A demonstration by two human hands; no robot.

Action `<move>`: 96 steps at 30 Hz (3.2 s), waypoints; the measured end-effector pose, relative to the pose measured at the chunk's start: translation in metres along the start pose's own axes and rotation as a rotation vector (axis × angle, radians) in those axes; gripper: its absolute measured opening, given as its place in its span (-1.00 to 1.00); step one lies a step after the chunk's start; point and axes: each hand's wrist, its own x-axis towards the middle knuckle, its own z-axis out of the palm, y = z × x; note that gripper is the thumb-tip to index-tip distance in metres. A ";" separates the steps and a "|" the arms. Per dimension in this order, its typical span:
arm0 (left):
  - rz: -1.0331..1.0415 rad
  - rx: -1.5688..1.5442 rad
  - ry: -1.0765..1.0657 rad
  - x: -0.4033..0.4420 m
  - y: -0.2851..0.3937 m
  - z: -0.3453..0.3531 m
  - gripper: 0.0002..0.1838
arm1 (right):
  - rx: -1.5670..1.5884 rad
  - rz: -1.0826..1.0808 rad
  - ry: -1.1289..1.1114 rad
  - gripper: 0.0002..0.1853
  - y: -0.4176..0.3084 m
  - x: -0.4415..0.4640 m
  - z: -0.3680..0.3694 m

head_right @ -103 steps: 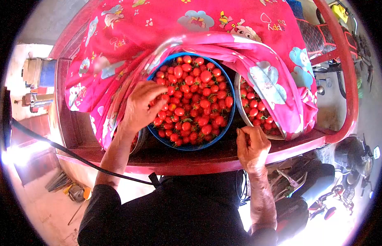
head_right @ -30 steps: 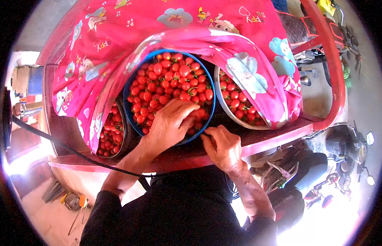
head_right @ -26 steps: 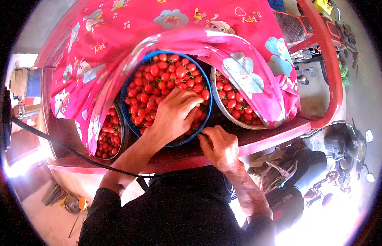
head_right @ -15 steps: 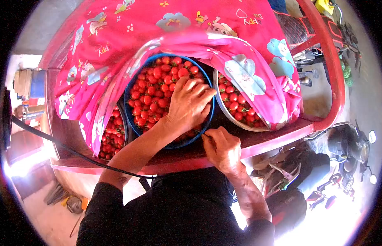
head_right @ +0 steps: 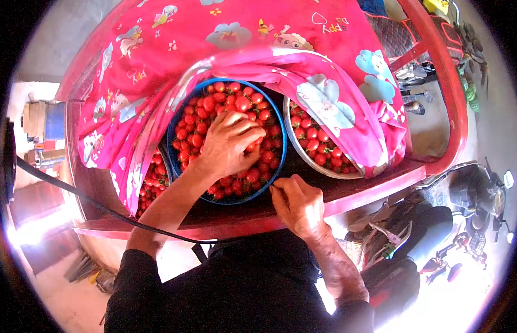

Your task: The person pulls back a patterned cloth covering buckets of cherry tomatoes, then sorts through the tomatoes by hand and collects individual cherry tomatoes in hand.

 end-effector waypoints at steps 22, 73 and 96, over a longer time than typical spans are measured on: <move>-0.191 -0.069 0.132 -0.049 -0.043 -0.042 -0.63 | 0.017 -0.018 -0.014 -0.84 0.000 0.003 0.000; -0.594 -0.198 0.391 -0.093 -0.052 -0.029 -0.70 | -0.143 -0.330 -0.023 -0.82 -0.032 0.049 0.090; -0.532 -0.138 0.371 -0.094 -0.045 -0.033 -0.70 | 1.393 0.414 -0.198 -0.74 -0.036 0.052 0.036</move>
